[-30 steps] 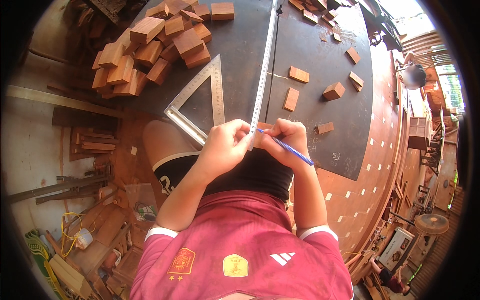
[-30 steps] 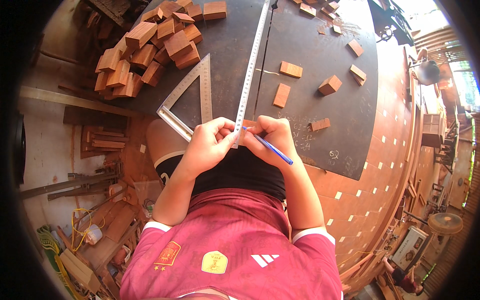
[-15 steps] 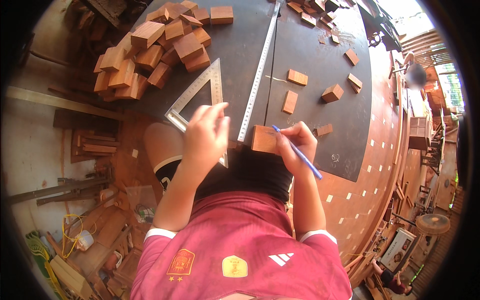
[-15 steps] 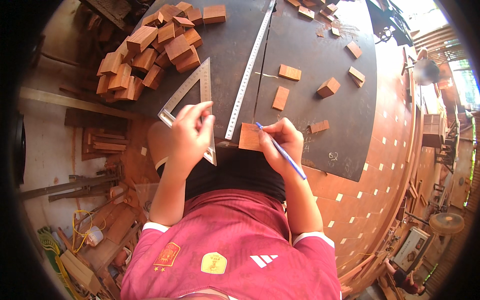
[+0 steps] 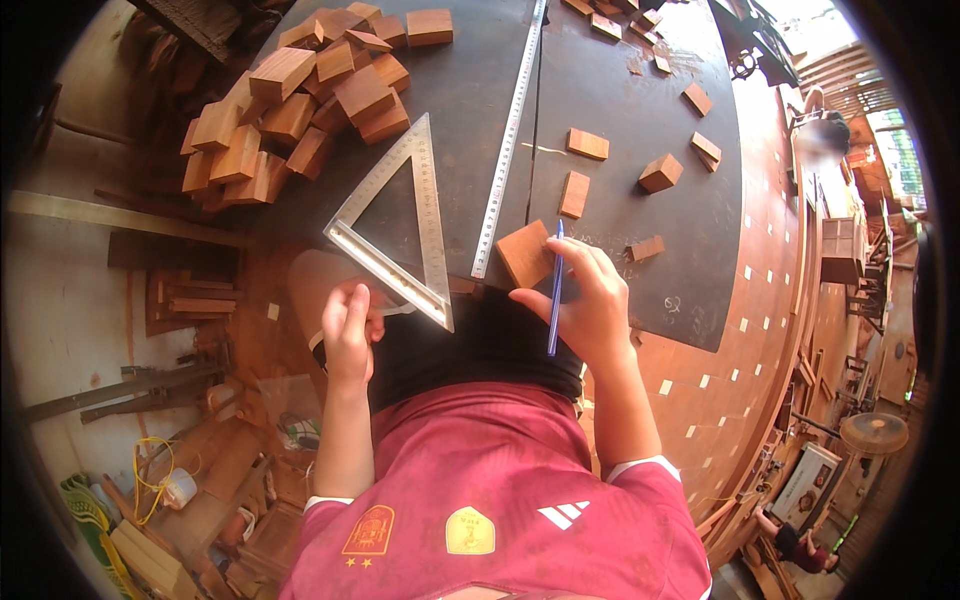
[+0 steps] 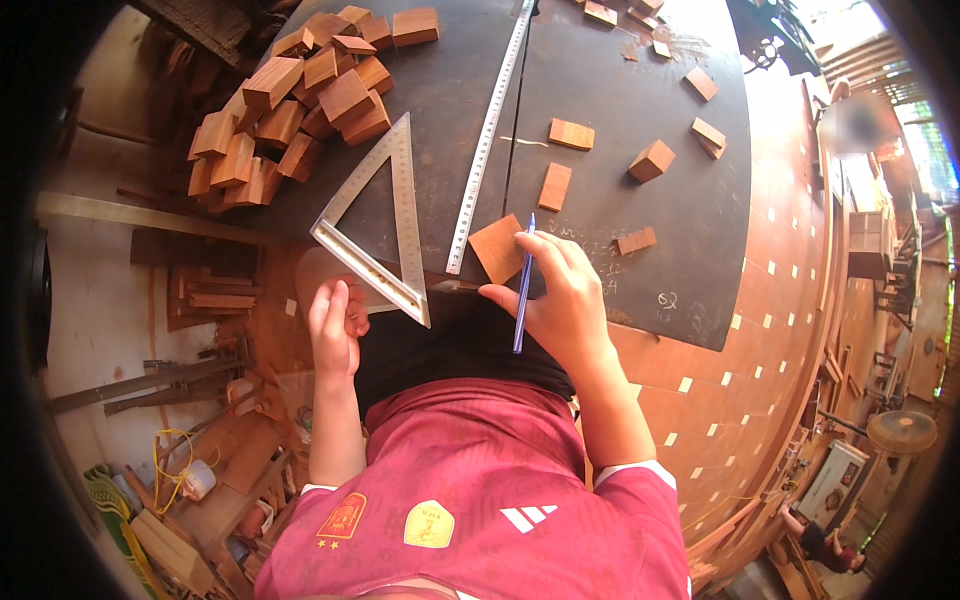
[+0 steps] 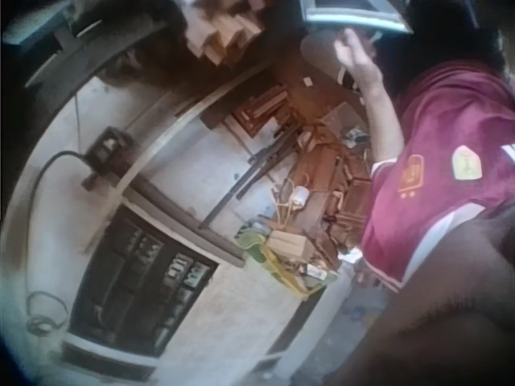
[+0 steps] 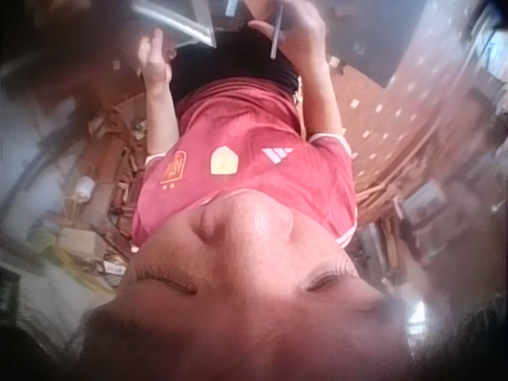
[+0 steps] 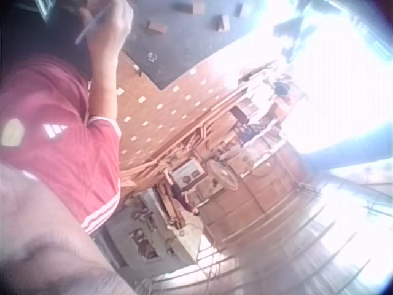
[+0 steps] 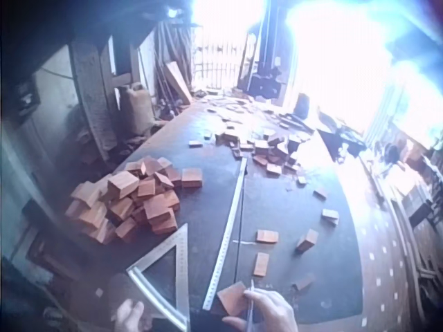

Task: The person measures and marks small wooden blocks on a workbench using a metal ruler and a blue pen. They repeatedly position the ruler, draw lines, and place the marked blocks aside.

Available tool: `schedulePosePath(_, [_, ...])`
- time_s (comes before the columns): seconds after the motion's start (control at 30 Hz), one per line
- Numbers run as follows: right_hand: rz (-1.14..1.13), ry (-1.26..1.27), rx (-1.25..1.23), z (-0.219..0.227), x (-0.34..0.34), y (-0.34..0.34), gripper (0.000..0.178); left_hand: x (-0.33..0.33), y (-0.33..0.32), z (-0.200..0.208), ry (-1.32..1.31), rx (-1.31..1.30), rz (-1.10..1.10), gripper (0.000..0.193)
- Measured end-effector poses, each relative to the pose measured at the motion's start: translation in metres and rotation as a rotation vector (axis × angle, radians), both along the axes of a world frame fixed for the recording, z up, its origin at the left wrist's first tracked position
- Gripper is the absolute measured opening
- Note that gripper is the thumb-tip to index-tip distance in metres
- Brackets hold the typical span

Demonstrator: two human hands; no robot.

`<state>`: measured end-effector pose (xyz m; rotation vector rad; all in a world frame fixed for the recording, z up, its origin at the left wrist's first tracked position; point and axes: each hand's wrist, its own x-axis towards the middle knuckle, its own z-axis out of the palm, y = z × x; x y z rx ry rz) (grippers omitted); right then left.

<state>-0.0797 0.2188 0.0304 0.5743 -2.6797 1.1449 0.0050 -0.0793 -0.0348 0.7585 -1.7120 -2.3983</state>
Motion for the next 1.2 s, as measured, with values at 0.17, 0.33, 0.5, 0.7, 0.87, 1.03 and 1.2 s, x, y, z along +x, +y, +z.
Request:
schedulePosePath(0.17, [-0.217,-0.136,-0.104,-0.002,0.007,-0.007,0.052,-0.030,0.000,-0.005,-0.120,0.266,-0.158,0.028])
schedulePosePath(0.33, [-0.183,-0.020,-0.279,-0.008,0.000,0.006,0.031,-0.025,0.004,0.016,-0.013,-0.016,-0.218,0.021])
schedulePosePath(0.5, [-0.087,-0.263,-0.585,-0.012,0.001,0.013,0.019,-0.006,0.028,0.049,0.036,-0.075,-0.319,0.018])
schedulePosePath(0.7, [-0.031,-0.447,-0.735,-0.005,-0.008,-0.002,0.009,-0.009,0.057,0.047,0.074,-0.008,-0.327,0.014])
schedulePosePath(0.87, [-0.022,-0.489,-0.744,-0.022,-0.015,0.000,0.008,-0.006,0.062,0.052,0.110,-0.040,-0.306,0.014])
schedulePosePath(1.03, [-0.067,-0.497,-0.791,-0.027,-0.014,-0.003,0.008,-0.004,0.066,0.045,0.097,-0.096,-0.333,0.019])
schedulePosePath(1.2, [-0.079,-0.488,-0.739,-0.027,-0.014,-0.006,0.008,-0.005,0.069,0.043,0.097,-0.121,-0.340,0.021])
